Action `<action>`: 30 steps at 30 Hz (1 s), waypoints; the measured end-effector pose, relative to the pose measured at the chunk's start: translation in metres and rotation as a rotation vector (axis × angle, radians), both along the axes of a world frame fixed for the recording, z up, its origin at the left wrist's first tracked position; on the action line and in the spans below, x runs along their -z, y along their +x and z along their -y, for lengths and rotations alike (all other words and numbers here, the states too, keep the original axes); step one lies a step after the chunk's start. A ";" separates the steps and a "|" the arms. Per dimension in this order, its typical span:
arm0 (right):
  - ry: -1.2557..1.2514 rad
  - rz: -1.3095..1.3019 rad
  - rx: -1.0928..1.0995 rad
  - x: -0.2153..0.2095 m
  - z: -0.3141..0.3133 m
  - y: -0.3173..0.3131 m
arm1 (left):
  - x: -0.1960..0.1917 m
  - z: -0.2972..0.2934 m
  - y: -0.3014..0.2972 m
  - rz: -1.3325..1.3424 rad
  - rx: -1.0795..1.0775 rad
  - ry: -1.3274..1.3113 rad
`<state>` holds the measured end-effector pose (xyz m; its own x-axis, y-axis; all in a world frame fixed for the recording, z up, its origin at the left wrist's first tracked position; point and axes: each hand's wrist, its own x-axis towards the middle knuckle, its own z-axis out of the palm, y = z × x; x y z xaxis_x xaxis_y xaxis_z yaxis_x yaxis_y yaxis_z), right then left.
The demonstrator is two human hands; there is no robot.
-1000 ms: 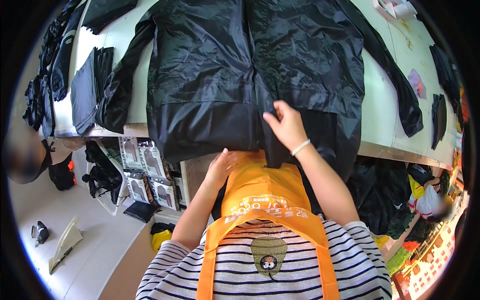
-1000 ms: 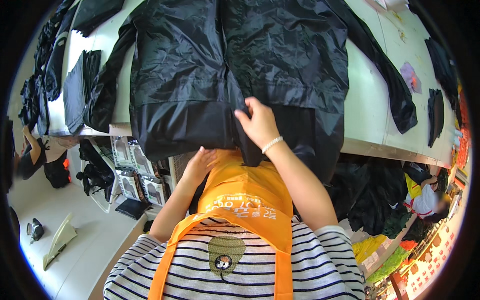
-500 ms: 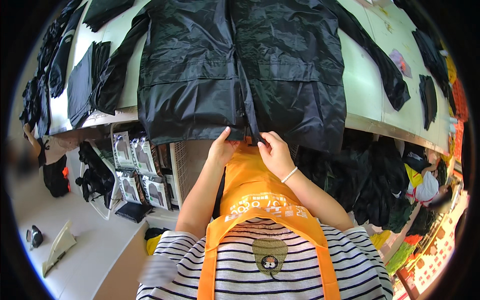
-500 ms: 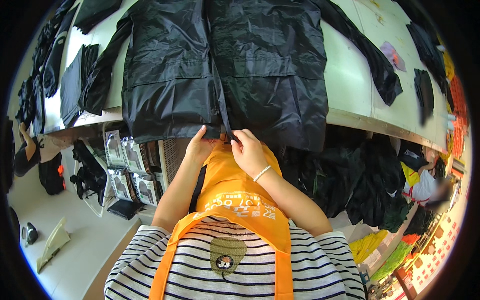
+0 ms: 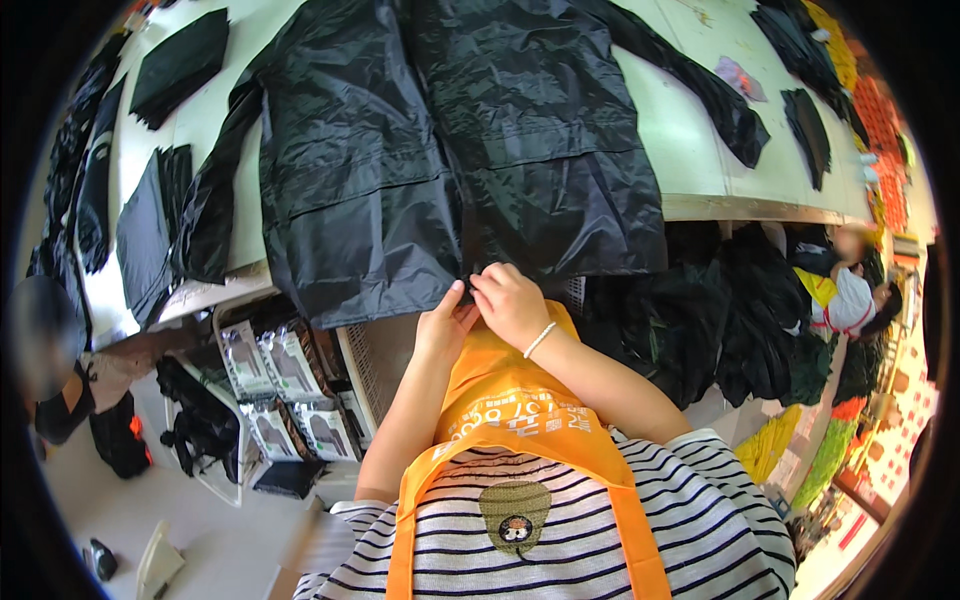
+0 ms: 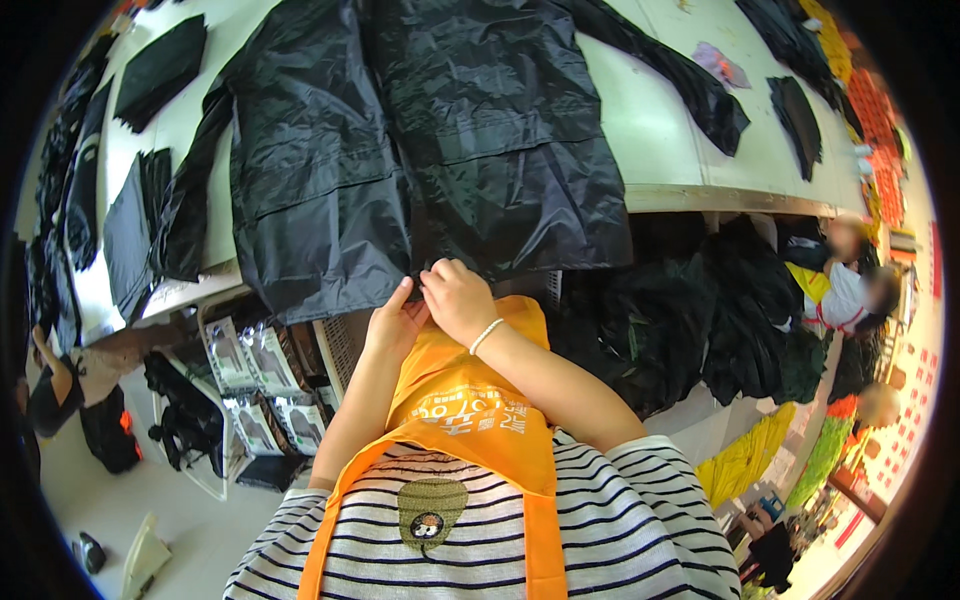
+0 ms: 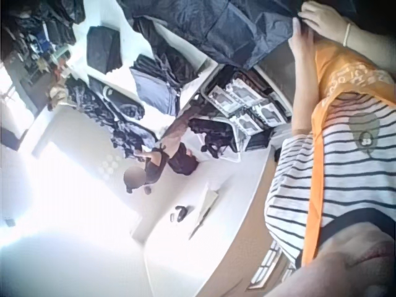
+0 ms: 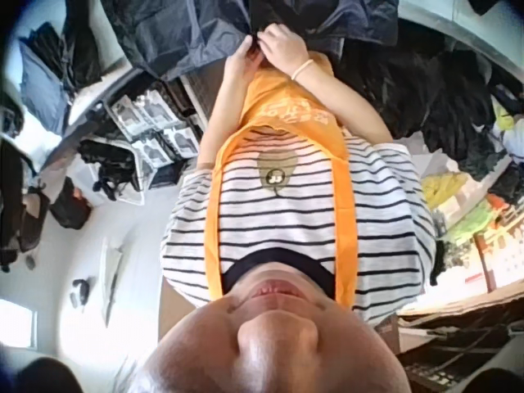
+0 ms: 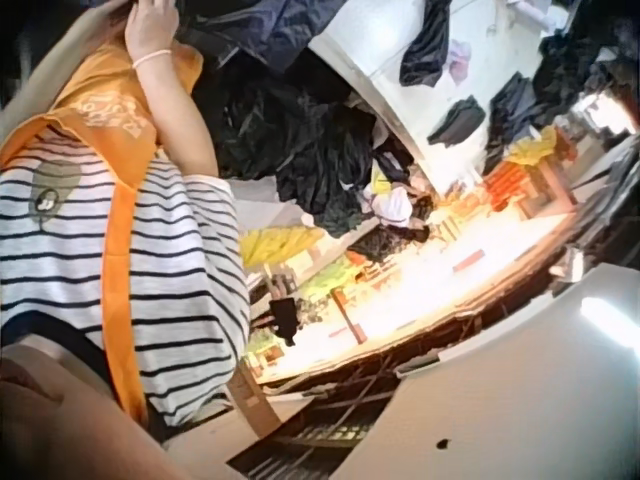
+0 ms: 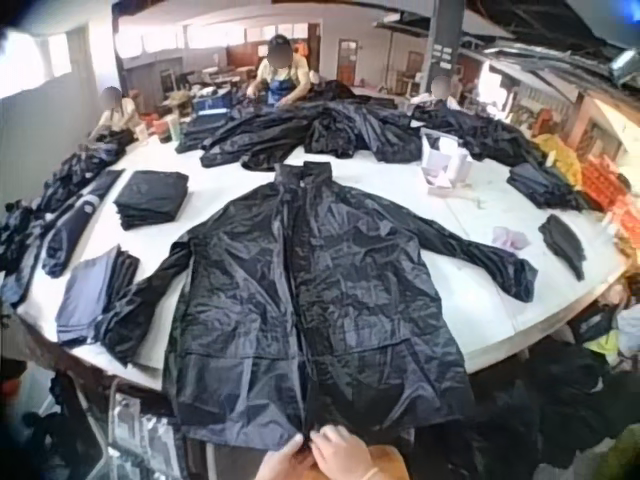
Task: The person picks up a black jacket from a pile, lays it flat on a table, and folds it neatly. They smooth the fabric, align the edges, and fold the sleeves and body into a compact rectangle. The folded jacket is then placed on a stack of similar items.
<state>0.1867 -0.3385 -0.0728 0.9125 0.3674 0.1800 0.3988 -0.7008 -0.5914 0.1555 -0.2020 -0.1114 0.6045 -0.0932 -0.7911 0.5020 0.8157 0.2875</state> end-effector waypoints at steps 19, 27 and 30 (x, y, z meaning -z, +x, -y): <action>0.261 -0.288 -0.147 0.002 0.046 0.033 | 0.026 0.011 -0.001 -0.094 0.084 0.108; 0.078 0.479 0.275 -0.015 0.218 0.367 | 0.071 0.007 -0.007 -0.313 -0.092 0.770; -0.362 0.316 0.600 0.011 0.283 0.461 | 0.085 -0.025 -0.019 -0.651 -0.090 0.737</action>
